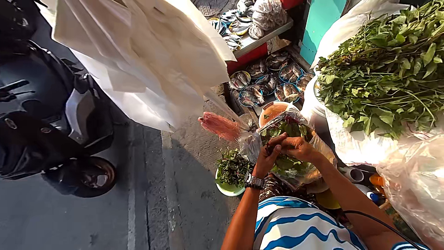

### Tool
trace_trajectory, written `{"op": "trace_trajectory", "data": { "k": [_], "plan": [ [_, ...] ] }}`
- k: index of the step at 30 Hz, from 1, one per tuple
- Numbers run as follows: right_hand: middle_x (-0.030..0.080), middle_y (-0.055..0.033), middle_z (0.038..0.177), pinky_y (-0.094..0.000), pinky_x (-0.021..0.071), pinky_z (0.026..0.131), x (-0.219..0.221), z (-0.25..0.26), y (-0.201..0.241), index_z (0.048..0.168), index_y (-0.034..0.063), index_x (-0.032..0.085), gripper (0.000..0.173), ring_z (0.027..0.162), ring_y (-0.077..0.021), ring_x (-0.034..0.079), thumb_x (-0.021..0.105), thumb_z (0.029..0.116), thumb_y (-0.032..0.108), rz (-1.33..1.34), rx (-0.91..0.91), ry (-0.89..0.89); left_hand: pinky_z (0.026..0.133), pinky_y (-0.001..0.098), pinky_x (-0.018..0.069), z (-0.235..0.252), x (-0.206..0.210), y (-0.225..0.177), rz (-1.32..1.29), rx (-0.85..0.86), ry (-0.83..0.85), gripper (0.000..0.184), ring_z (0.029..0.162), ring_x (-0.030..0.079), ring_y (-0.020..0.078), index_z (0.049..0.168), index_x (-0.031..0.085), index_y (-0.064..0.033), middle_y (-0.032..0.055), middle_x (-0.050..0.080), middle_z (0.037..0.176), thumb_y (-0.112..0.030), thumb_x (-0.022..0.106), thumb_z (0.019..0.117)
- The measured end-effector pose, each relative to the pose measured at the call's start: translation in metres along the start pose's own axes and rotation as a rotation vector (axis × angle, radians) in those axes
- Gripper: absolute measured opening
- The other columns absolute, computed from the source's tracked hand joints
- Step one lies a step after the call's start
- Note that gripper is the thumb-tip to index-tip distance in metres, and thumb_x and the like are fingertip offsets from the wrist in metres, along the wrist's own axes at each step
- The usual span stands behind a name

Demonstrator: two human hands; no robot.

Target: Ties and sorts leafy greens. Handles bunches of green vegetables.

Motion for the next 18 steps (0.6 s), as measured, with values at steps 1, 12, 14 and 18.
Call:
{"op": "trace_trajectory", "data": {
  "k": [1,12,14,18],
  "plan": [
    [0.073,-0.0072,0.105,-0.0186,0.0529,0.093,0.005,0.002,-0.001,0.104,-0.004,0.074,0.016,0.099,0.0004,0.066,0.065,0.0952,0.006,0.008,0.018,-0.019,0.114,0.036,0.0458,-0.001,0.0,0.003,-0.017,0.001,-0.035,0.035,0.129,0.06,0.0182,0.133,0.058,0.0089,0.0129,0.066,0.135,-0.013,0.05,0.1072],
    [0.061,-0.0239,0.138,-0.0494,0.0399,0.115,-0.056,0.019,-0.132,0.133,-0.0006,0.065,0.033,0.133,-0.0365,0.055,0.052,0.1036,0.008,-0.394,0.865,-0.555,0.07,0.0313,0.0611,-0.027,-0.075,0.028,-0.483,-0.073,-0.742,0.053,0.063,0.066,0.0111,0.082,0.065,-0.0126,-0.0019,0.064,0.065,-0.031,0.026,0.1128],
    [0.058,-0.0251,0.14,-0.0518,0.0408,0.114,-0.07,0.026,-0.152,0.137,0.0023,0.063,0.036,0.134,-0.0382,0.054,0.052,0.1033,0.009,-0.502,0.917,-0.546,0.061,0.0253,0.0568,-0.031,-0.088,0.031,-0.573,-0.064,-0.773,0.054,0.056,0.06,0.0074,0.082,0.063,-0.0134,-0.0053,0.058,0.061,-0.033,0.023,0.113],
    [0.053,-0.028,0.144,-0.0548,0.0386,0.115,-0.079,0.046,-0.172,0.14,0.0077,0.063,0.039,0.138,-0.0426,0.048,0.057,0.1029,0.018,-0.675,0.98,-0.453,0.052,0.0217,0.0499,-0.035,-0.097,0.031,-0.667,-0.11,-0.76,0.039,0.047,0.051,0.0038,0.095,0.064,-0.0121,-0.0082,0.051,0.055,-0.026,0.032,0.1123]
  ]
}}
Point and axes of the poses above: each hand's wrist, its own z-axis towards the middle knuckle, its own x-axis out of the palm, y = z × x, the point moved 1 cm from there along z, towards the middle knuckle
